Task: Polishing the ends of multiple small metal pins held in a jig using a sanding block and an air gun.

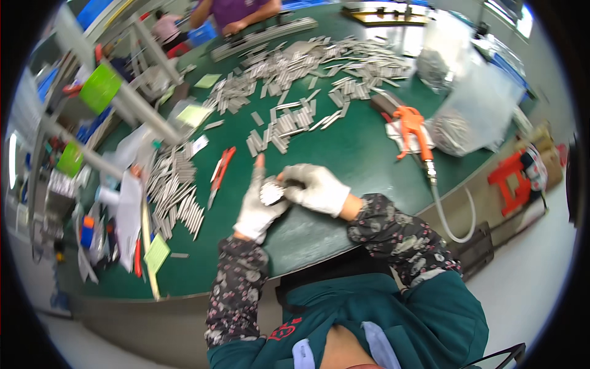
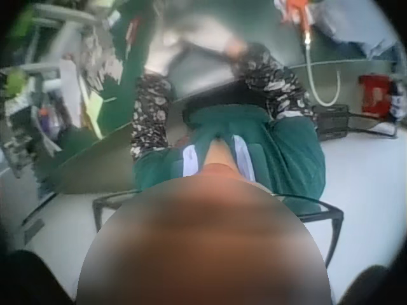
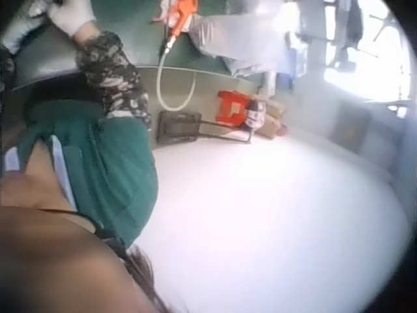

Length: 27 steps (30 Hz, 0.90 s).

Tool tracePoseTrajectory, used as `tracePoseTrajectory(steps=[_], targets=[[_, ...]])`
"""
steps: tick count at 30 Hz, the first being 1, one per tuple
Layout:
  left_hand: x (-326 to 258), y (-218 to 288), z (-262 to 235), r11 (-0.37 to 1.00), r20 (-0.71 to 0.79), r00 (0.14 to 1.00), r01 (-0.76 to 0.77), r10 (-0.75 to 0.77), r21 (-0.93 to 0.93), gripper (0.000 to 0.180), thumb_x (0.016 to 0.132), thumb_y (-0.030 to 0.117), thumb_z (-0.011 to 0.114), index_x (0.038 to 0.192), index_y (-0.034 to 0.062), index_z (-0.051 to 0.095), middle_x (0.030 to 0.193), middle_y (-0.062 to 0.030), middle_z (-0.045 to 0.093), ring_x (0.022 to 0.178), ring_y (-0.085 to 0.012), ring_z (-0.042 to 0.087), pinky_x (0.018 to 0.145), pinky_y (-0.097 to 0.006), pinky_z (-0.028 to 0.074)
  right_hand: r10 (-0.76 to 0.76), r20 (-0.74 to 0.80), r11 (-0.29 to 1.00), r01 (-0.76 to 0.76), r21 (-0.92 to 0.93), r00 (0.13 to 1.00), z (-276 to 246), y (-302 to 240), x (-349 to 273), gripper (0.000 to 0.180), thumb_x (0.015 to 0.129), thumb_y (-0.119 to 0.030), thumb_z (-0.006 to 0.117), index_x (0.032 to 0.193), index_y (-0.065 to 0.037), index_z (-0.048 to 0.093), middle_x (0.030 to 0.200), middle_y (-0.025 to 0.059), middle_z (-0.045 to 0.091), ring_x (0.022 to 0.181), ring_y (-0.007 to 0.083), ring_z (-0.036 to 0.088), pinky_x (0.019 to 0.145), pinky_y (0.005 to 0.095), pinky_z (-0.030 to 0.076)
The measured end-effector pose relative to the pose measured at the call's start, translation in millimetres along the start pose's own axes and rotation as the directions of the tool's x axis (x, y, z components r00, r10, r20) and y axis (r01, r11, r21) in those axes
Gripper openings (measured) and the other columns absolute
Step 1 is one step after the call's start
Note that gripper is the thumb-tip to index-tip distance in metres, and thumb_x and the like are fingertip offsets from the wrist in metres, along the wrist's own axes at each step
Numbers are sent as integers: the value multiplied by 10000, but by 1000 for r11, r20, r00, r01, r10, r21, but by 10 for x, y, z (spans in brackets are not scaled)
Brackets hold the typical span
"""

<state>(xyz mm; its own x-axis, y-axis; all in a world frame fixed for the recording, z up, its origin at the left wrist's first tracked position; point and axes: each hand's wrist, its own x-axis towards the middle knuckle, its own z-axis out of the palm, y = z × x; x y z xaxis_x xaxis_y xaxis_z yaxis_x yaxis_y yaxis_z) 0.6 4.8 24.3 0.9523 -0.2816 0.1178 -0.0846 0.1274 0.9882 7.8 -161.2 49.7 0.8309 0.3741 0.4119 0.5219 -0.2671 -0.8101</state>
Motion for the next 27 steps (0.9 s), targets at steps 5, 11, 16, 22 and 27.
tracePoseTrajectory(steps=[5, 11, 16, 22, 27], targets=[[-54, 19, -35, 979, -39, 999, -9, 18, 206, 1014, 588, -108, 627, 1412, 196, 120, 815, 18, 531, 736, -80, 503, 714, -212, 439, -96, -16, 968, 89, -236, 995, -503, -194, -16, 208, 731, -102, 576, 922, -20, 584, 775, 136, 578, 745, 298, 562, 701, 356, 459], [-42, -48, -62, 980, -2, 998, -54, 55, 191, 1012, 594, -111, 622, 1413, 200, 116, 804, 21, 523, 729, -74, 497, 714, -204, 435, 146, -277, 733, -292, -615, 950, -1421, 49, -34, 178, 731, -138, 558, 869, -45, 620, 812, 154, 609, 791, 305, 589, 726, 352, 469], [-34, -25, -47, 983, -6, 999, -44, 46, 176, 1002, 597, -93, 620, 1413, 184, 110, 791, 19, 545, 738, -78, 515, 759, -215, 431, 360, -346, 117, -410, -904, 866, -1681, 365, 15, 160, 739, -164, 545, 829, -116, 668, 866, 115, 638, 825, 271, 614, 725, 363, 481], [-15, -21, -37, 985, -25, 1000, -13, 17, 171, 983, 602, -45, 648, 1411, 143, 124, 808, 7, 537, 777, -89, 522, 781, -207, 416, 559, -380, -68, -415, -907, 738, -1519, 436, 142, 192, 762, -156, 556, 901, -95, 674, 928, 103, 652, 893, 239, 626, 747, 334, 490], [0, -92, -100, 947, -10, 999, -45, 51, 317, 999, 604, -5, 688, 1411, 175, 128, 881, -24, 515, 794, -122, 521, 774, -220, 424, 472, -451, 157, -576, -802, 757, -1588, 326, 189, 242, 711, -203, 525, 877, -87, 659, 890, 147, 637, 862, 299, 611, 765, 378, 477]])
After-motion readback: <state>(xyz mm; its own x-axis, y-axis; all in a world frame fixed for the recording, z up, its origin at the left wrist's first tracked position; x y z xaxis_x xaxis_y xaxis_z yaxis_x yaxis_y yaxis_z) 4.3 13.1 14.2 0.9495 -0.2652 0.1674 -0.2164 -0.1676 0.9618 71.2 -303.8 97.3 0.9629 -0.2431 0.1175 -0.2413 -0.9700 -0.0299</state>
